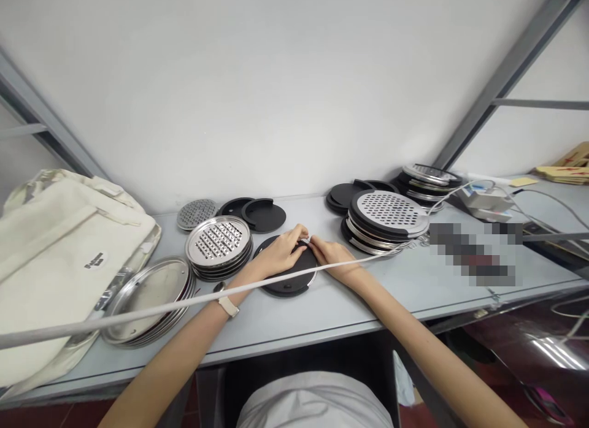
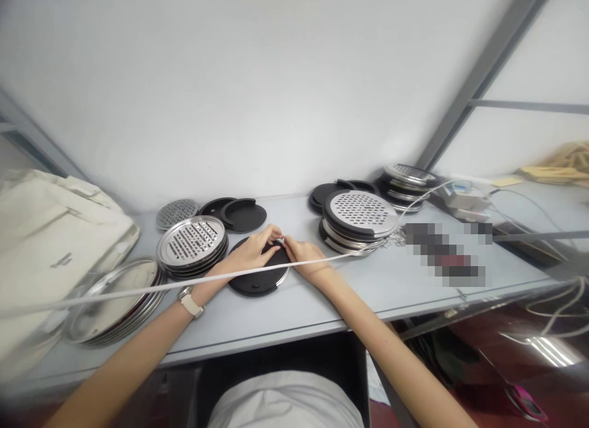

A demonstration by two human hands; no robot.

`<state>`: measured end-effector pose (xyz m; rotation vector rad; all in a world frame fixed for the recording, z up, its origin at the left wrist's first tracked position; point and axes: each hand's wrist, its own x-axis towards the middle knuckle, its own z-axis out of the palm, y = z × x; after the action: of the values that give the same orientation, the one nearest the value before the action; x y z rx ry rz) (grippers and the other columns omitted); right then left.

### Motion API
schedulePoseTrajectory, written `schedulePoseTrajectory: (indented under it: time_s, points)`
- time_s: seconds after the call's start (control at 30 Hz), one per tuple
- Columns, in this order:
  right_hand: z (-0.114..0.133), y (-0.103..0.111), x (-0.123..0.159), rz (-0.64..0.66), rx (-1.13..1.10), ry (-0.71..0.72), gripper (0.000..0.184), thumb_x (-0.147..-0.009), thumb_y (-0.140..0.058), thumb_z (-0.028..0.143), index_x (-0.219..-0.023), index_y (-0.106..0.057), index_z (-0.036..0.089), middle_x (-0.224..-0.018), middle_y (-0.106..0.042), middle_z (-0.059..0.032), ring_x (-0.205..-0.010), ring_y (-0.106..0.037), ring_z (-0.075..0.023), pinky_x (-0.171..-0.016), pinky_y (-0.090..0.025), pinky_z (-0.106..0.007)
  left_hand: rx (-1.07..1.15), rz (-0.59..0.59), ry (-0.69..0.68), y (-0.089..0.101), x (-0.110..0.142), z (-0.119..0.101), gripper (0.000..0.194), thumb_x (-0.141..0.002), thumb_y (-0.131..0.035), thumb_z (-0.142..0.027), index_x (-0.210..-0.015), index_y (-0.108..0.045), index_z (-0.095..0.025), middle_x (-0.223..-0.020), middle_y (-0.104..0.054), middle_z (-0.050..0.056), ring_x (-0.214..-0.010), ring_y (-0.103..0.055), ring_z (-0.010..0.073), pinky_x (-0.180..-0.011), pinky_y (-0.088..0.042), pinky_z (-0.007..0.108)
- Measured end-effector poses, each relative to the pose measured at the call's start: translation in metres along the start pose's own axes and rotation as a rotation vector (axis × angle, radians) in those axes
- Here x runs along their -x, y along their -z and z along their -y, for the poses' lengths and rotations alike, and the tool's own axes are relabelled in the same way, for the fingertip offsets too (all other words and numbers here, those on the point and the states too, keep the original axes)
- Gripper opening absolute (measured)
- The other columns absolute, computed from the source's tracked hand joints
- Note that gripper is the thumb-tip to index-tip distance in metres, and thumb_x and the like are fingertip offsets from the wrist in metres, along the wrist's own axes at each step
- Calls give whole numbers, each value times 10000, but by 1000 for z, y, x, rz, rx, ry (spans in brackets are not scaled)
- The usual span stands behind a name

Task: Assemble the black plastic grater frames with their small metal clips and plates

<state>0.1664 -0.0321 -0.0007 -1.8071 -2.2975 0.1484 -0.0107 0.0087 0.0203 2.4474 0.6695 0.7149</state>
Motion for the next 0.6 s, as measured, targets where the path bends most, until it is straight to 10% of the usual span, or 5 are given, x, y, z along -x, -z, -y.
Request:
schedulePoseTrajectory:
  time_s: [0.6]
  points:
    - [-2, -3, 2, -1, 8, -2, 247, -971, -282, 306, -990, -493, 177, -769, -682, -71, -656, -623, -179, -561, -286, -245, 8, -15, 22, -2, 1, 3, 257, -837, -477, -125, -1073, -420, -209, -1101, -581, 63, -1028, -580, 180, -883, -487, 341]
